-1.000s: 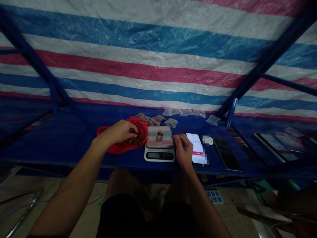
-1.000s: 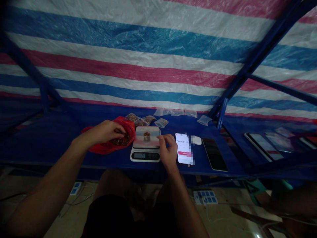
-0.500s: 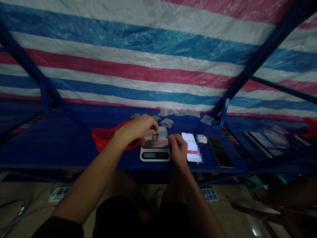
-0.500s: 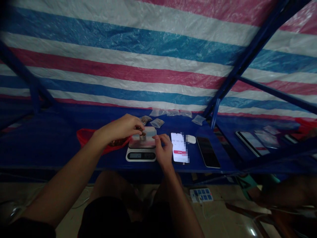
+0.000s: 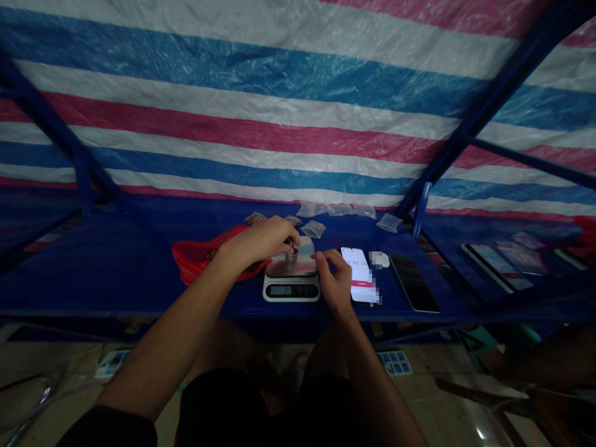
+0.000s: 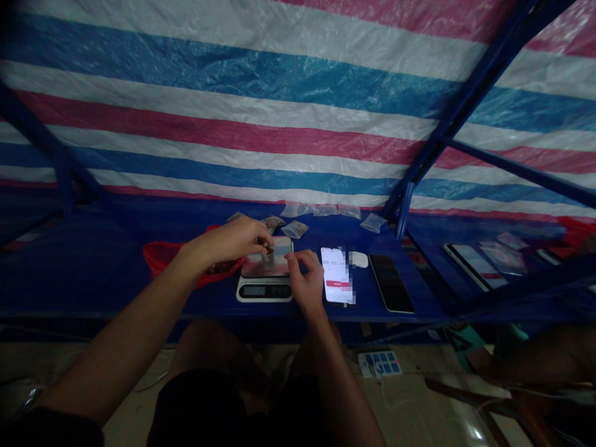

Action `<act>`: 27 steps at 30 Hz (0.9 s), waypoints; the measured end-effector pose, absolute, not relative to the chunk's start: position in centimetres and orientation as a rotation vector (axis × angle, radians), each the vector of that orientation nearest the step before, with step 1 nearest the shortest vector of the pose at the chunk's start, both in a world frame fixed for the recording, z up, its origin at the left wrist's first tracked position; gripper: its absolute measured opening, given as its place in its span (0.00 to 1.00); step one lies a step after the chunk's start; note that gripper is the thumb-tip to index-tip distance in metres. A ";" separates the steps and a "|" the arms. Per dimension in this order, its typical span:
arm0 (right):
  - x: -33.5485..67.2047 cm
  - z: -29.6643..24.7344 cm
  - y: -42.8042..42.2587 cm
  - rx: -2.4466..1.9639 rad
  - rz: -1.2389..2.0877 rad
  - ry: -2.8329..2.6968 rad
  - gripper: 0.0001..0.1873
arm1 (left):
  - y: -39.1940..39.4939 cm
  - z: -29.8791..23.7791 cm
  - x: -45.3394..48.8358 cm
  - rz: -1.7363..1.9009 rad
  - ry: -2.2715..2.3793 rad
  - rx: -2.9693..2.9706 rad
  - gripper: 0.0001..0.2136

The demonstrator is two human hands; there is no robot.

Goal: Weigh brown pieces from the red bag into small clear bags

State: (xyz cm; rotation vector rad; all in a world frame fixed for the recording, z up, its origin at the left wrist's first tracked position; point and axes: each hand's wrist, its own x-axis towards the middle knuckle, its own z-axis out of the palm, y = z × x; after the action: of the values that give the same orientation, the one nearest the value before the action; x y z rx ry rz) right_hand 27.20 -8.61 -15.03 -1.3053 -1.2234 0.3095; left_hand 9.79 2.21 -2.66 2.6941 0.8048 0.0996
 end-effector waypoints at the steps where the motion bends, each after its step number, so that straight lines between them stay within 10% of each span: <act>1: 27.2 -15.0 -8.6 -1.304 0.312 -1.223 0.15 | 2.2 -2.6 9.8 0.116 0.814 2.682 0.13; 27: 27.7 -15.2 -9.0 -1.780 -0.084 -1.344 0.18 | 1.1 -5.7 -0.8 0.063 1.250 2.421 0.11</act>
State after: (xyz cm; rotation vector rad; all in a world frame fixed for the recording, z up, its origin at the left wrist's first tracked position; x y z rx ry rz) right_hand 27.71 -9.04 -15.18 -1.7797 -1.3441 -0.0844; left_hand -0.78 1.08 -5.74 2.4212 1.2498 0.0634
